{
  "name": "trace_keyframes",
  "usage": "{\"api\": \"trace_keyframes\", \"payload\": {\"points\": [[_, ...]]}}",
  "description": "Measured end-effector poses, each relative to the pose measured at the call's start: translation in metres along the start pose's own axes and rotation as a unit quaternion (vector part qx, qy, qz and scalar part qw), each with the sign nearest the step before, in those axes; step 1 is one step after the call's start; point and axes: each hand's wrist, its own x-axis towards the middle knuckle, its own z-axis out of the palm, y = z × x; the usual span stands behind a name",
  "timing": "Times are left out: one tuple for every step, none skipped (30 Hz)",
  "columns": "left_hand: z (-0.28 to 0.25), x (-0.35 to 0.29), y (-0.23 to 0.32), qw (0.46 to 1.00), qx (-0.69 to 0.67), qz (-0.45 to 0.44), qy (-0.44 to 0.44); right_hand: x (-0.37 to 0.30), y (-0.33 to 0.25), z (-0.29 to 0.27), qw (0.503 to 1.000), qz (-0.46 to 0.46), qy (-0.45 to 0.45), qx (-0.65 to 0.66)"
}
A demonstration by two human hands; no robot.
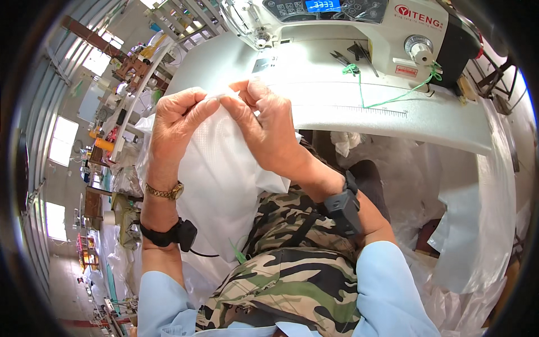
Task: The recorder is sewing a large white plastic sheet using an industrial sewing machine.
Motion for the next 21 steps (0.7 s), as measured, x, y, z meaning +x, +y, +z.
{"api": "trace_keyframes", "payload": {"points": [[0.001,0.002,-0.003,1.000,-0.027,0.003,0.004,-0.001,0.007,-0.004,1.000,-0.002,0.000,0.001],[0.002,0.005,-0.007,0.998,-0.055,0.006,0.007,0.000,0.008,-0.010,0.997,0.060,-0.053,0.007],[0.003,0.006,-0.012,0.998,-0.055,0.008,0.006,0.000,0.010,-0.014,0.987,0.121,-0.107,0.012],[0.004,0.008,-0.016,0.999,-0.049,0.002,0.005,-0.006,0.008,-0.014,0.987,0.141,-0.078,0.020],[0.006,0.010,-0.018,0.999,-0.044,-0.004,0.004,-0.007,0.007,-0.016,0.987,0.139,-0.077,0.019],[0.007,0.013,-0.020,0.999,-0.045,-0.002,0.003,-0.008,0.005,-0.019,0.991,0.112,-0.070,-0.037],[0.009,0.016,-0.021,0.998,-0.052,-0.018,-0.004,-0.008,0.005,-0.022,0.990,0.085,-0.063,-0.094],[0.011,0.018,-0.021,0.998,-0.058,-0.033,-0.009,-0.009,0.007,-0.026,0.984,0.040,-0.069,-0.161],[0.013,0.021,-0.024,0.998,-0.059,-0.031,-0.008,-0.011,0.008,-0.026,0.983,0.038,-0.070,-0.163],[0.016,0.025,-0.028,0.995,-0.085,-0.049,-0.010,-0.013,0.010,-0.027,0.978,-0.022,-0.052,-0.201],[0.019,0.027,-0.032,0.992,-0.107,-0.067,-0.011,-0.015,0.012,-0.027,0.968,-0.082,-0.034,-0.234],[0.021,0.029,-0.037,0.992,-0.106,-0.065,-0.008,-0.013,0.021,-0.028,0.943,-0.185,-0.028,-0.274],[0.024,0.031,-0.042,0.989,-0.123,-0.076,-0.012,-0.015,0.023,-0.031,0.943,-0.188,-0.030,-0.272],[0.027,0.032,-0.048,0.986,-0.144,-0.087,-0.016,-0.016,0.021,-0.032,0.931,-0.172,-0.056,-0.317],[0.031,0.034,-0.052,0.985,-0.146,-0.087,-0.012,-0.017,0.020,-0.033,0.916,-0.157,-0.083,-0.360],[0.036,0.036,-0.055,0.980,-0.160,-0.119,0.002,-0.017,0.022,-0.034,0.915,-0.159,-0.088,-0.360],[0.039,0.039,-0.055,0.973,-0.175,-0.151,0.016,-0.017,0.025,-0.037,0.899,-0.150,-0.110,-0.398],[0.036,0.041,-0.054,0.973,-0.176,-0.149,0.020,-0.017,0.028,-0.039,0.880,-0.140,-0.131,-0.435],[0.032,0.042,-0.051,0.971,-0.144,-0.191,-0.003,-0.017,0.029,-0.040,0.879,-0.143,-0.135,-0.434],[0.030,0.044,-0.049,0.966,-0.111,-0.232,-0.027,-0.017,0.029,-0.040,0.875,-0.134,-0.140,-0.443],[0.031,0.044,-0.050,0.966,-0.113,-0.231,-0.024,-0.016,0.029,-0.040,0.871,-0.125,-0.144,-0.453]]}}
